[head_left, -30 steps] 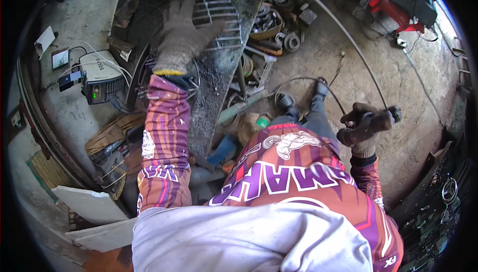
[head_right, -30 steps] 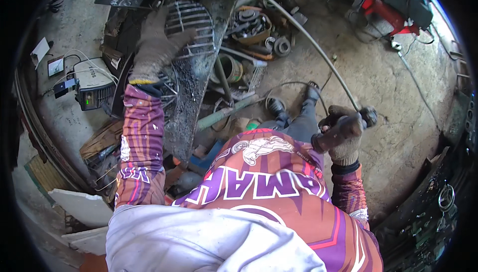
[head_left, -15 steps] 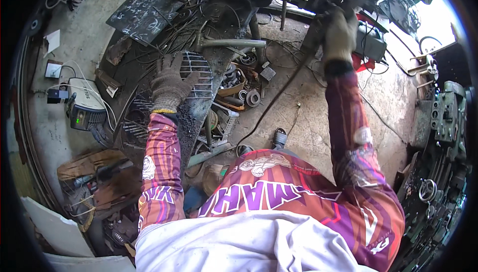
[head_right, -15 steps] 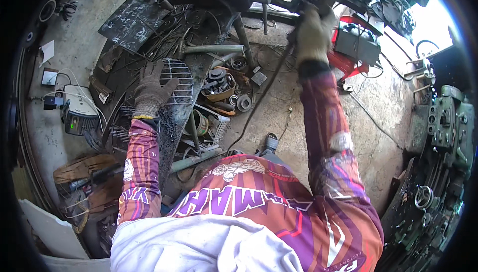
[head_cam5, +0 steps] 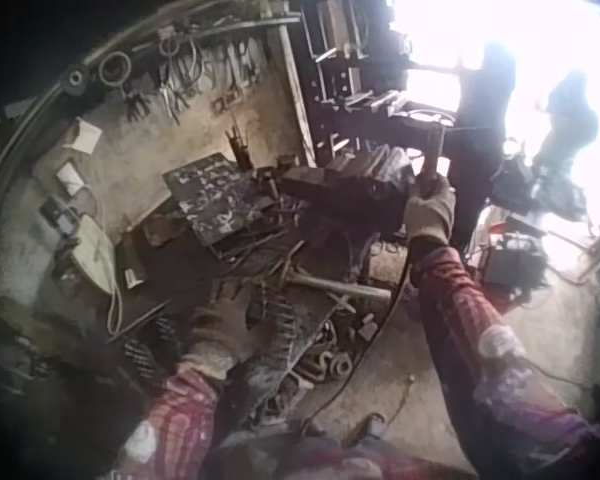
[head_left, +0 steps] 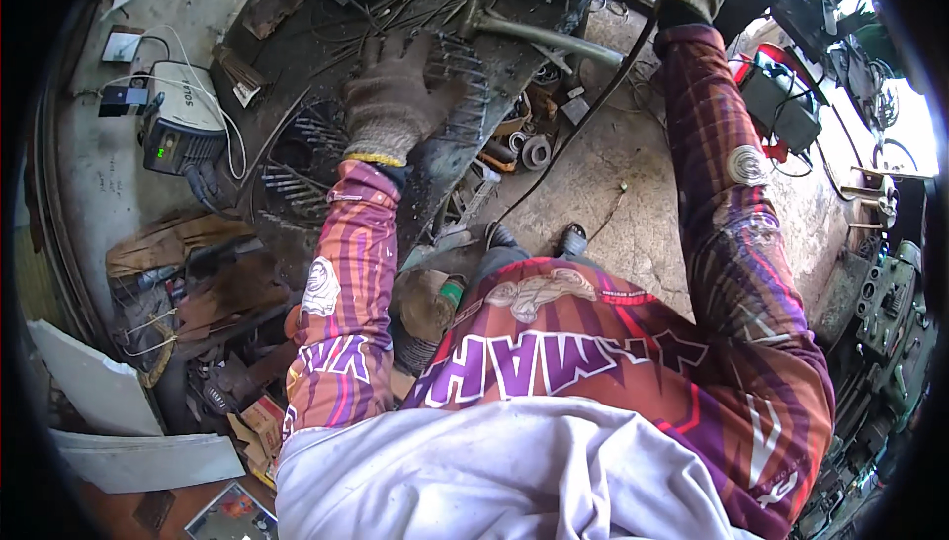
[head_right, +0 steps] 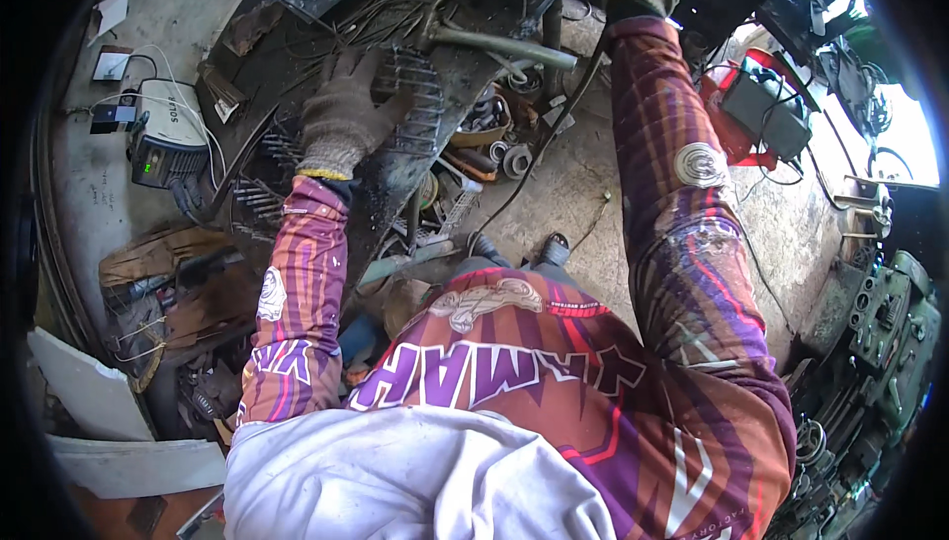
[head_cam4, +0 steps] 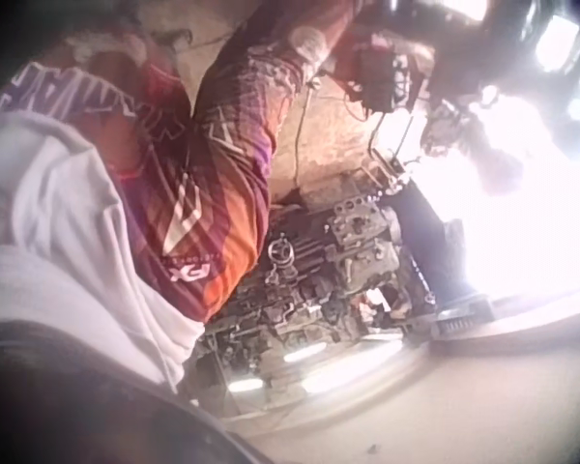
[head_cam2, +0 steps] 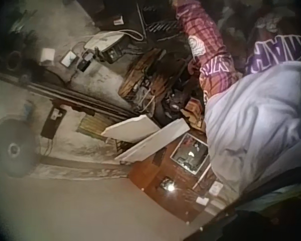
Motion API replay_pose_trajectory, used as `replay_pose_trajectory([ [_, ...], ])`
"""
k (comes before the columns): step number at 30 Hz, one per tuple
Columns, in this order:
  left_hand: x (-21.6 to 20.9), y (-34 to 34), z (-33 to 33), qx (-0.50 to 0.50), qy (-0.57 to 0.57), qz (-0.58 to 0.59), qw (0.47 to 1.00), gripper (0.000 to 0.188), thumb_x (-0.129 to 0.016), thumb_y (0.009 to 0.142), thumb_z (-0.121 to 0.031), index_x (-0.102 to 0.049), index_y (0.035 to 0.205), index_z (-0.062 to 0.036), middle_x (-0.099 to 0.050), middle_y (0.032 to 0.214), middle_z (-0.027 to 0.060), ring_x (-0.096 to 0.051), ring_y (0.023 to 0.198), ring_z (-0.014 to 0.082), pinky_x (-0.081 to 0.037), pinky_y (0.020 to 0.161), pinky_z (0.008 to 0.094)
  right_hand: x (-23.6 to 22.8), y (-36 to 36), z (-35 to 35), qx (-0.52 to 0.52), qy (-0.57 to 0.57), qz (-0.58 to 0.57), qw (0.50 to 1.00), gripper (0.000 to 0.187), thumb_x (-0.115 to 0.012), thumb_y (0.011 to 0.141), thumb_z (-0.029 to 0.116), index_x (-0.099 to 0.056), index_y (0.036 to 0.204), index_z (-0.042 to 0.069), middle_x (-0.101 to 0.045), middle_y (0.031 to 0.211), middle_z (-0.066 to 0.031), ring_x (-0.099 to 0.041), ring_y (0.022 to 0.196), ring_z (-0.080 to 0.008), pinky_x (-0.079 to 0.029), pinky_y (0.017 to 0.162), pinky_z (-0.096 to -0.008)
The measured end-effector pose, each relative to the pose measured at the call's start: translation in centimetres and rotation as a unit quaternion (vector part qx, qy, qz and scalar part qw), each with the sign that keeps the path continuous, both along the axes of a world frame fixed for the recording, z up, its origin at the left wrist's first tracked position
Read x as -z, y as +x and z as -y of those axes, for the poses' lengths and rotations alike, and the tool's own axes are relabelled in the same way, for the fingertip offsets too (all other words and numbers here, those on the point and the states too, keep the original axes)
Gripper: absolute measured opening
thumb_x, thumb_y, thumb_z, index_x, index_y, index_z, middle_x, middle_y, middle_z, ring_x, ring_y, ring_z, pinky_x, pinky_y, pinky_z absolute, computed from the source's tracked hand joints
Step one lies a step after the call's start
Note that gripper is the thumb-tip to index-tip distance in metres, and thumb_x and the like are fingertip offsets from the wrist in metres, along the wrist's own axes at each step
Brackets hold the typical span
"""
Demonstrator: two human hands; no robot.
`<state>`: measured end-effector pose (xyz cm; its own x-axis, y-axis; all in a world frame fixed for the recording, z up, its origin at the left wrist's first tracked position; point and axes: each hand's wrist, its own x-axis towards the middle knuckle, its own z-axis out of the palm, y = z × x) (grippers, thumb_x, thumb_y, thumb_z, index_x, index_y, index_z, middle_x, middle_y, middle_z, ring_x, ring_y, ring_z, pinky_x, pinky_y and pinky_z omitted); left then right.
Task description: The person uses a hammer to shape a metal grating on a workbench, then performs spot welding on the grating joints using a welding rod, holding a protective shield in front of their face.
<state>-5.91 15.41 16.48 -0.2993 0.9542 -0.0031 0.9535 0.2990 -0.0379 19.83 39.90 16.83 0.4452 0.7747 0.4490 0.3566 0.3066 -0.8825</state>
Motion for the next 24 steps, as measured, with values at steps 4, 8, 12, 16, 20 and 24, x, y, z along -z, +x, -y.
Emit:
replay_pose_trajectory([
  [4,0.4,0.0,0.0,0.008,-0.003,0.003,1.0,0.083,-0.066,0.081,-0.06,-0.04,0.149,-0.0192,-0.036,0.154,0.0121,-0.026,0.146,0.0352,-0.031,0.114,0.0557,-1.2,0.4,1.1,0.039,-0.104,0.124,0.986,0.038,-0.068,0.09,0.035,-0.067,0.11,0.003,-0.071,0.097,-0.0184,-0.067,0.096,-0.0332,-0.05,0.083,-0.0421],
  [8,0.4,0.4,0.2,0.009,0.007,-0.005,1.0,0.082,-0.064,0.082,-0.061,-0.04,0.149,-0.0196,-0.036,0.154,0.0119,-0.027,0.146,0.0343,-0.031,0.113,0.0562,-0.3,3.2,-0.9,0.041,-0.2,0.253,0.946,0.045,-0.059,0.092,0.045,-0.069,0.11,0.005,-0.068,0.106,-0.024,-0.064,0.105,-0.0397,-0.049,0.09,-0.0469],
  [12,0.4,0.9,0.1,0.029,0.043,0.0,0.999,0.081,-0.062,0.083,-0.062,-0.04,0.149,-0.0198,-0.039,0.152,0.0119,-0.03,0.144,0.0347,-0.032,0.113,0.0555,3.2,6.3,-3.4,0.053,-0.168,0.273,0.946,0.042,-0.066,0.09,0.039,-0.067,0.11,0.003,-0.07,0.104,-0.0194,-0.067,0.1,-0.0326,-0.051,0.089,-0.0403],
  [16,1.6,-0.9,1.6,0.126,0.242,0.068,0.96,0.062,-0.067,0.088,-0.047,-0.051,0.136,-0.01,-0.06,0.131,0.0142,-0.055,0.123,0.0366,-0.041,0.104,0.0484,3.3,1.1,4.1,0.044,-0.084,0.223,0.97,0.045,-0.07,0.086,0.042,-0.069,0.115,0.008,-0.07,0.106,-0.0159,-0.068,0.1,-0.0324,-0.051,0.09,-0.04],
  [20,3.1,0.0,7.5,0.208,0.412,0.305,0.833,0.033,-0.073,0.089,-0.026,-0.057,0.11,-0.0052,-0.064,0.101,0.0078,-0.063,0.093,0.0247,-0.05,0.084,0.0381,5.2,-3.1,9.1,-0.165,0.083,0.333,0.925,0.045,-0.068,0.087,0.037,-0.064,0.121,0.007,-0.07,0.106,-0.0157,-0.067,0.102,-0.0324,-0.051,0.091,-0.0408],
  [24,6.6,3.1,12.5,-0.167,0.348,0.618,0.684,0.032,-0.076,0.088,-0.028,-0.057,0.102,-0.0075,-0.059,0.093,0.0029,-0.06,0.087,0.0173,-0.051,0.079,0.0332,6.3,-6.3,8.6,-0.298,-0.117,0.509,0.799,0.049,-0.063,0.085,0.047,-0.068,0.118,0.01,-0.069,0.112,-0.0168,-0.065,0.106,-0.0355,-0.05,0.094,-0.0456],
])
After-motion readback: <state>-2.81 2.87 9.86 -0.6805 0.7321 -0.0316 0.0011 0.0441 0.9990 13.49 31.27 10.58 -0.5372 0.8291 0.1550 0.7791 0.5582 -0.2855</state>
